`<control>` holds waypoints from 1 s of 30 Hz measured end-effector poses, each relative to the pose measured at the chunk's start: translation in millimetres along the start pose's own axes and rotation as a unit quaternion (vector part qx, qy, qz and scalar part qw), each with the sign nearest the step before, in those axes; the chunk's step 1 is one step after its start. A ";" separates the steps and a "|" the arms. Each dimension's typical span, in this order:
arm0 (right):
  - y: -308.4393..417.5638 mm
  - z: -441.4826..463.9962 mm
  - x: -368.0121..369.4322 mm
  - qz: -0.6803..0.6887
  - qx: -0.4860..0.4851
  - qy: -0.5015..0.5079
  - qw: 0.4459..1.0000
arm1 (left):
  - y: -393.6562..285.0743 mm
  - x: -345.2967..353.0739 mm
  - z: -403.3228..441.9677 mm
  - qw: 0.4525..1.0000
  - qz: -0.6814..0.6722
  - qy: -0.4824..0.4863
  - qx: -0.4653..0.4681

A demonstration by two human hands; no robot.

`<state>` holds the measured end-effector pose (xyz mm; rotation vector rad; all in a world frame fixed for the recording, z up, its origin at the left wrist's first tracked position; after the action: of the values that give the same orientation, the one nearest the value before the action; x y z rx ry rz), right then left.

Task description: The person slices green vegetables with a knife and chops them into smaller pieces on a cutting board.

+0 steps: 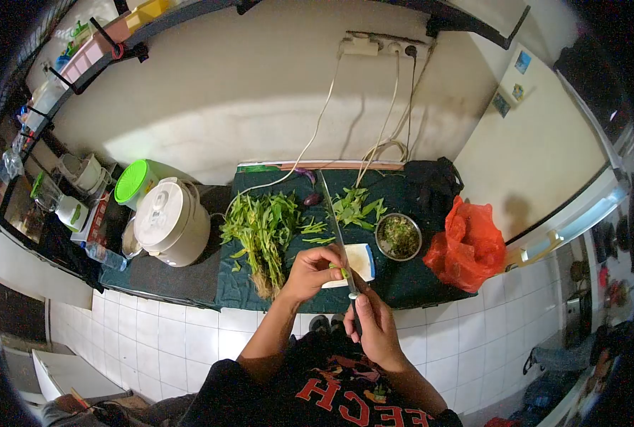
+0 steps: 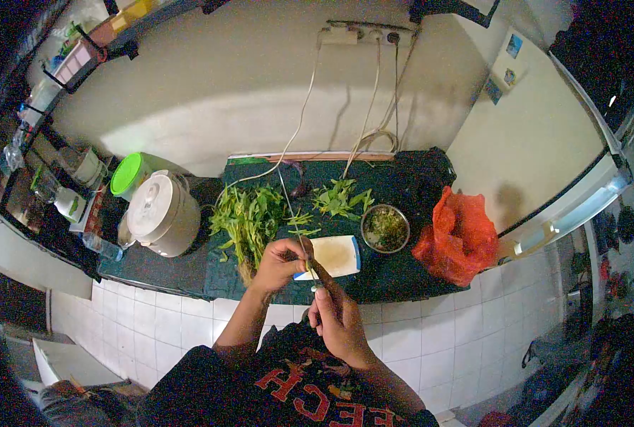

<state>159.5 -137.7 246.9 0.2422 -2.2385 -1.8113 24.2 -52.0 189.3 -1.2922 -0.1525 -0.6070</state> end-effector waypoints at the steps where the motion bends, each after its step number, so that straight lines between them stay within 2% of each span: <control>1: 1.4 0.2 -0.2 0.002 -0.006 0.001 1.000 | -0.7 1.2 1.2 1.000 0.000 0.000 0.001; 4: 3.1 1.0 0.1 0.024 -0.005 0.012 1.000 | -0.9 0.0 3.7 0.999 -0.033 -0.019 -0.010; 6: -1.7 1.4 -1.3 0.020 -0.002 0.012 1.000 | 1.7 -2.9 4.2 0.999 -0.042 0.004 -0.032; 16: 0.0 7.8 -5.9 0.012 -0.038 0.010 0.999 | -4.2 -1.6 15.3 1.000 -0.014 0.014 -0.015; 20: 2.2 10.2 -8.7 0.031 -0.053 0.005 0.998 | 22.3 -17.4 9.4 0.999 -0.009 0.038 -0.033; 24: 1.9 12.4 -9.3 0.017 -0.052 0.027 0.998 | 20.0 -21.1 10.4 0.999 0.017 0.013 -0.047; 30: 6.0 15.5 -8.9 -0.044 -0.072 0.045 0.995 | 14.3 -20.5 14.0 0.998 0.015 0.043 -0.041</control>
<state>163.6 -119.4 248.9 0.3913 -2.0571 -1.9555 17.5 -30.0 172.3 -1.3435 -0.0368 -0.6469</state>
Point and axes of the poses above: each hand's wrist, its own z-axis towards the middle knuckle, its own x-axis out of the palm, y = z × x, the point moved 6 cm from there along z, towards the middle knuckle, and after that the axes turned 1 degree about -y, right-handed, at the moved point
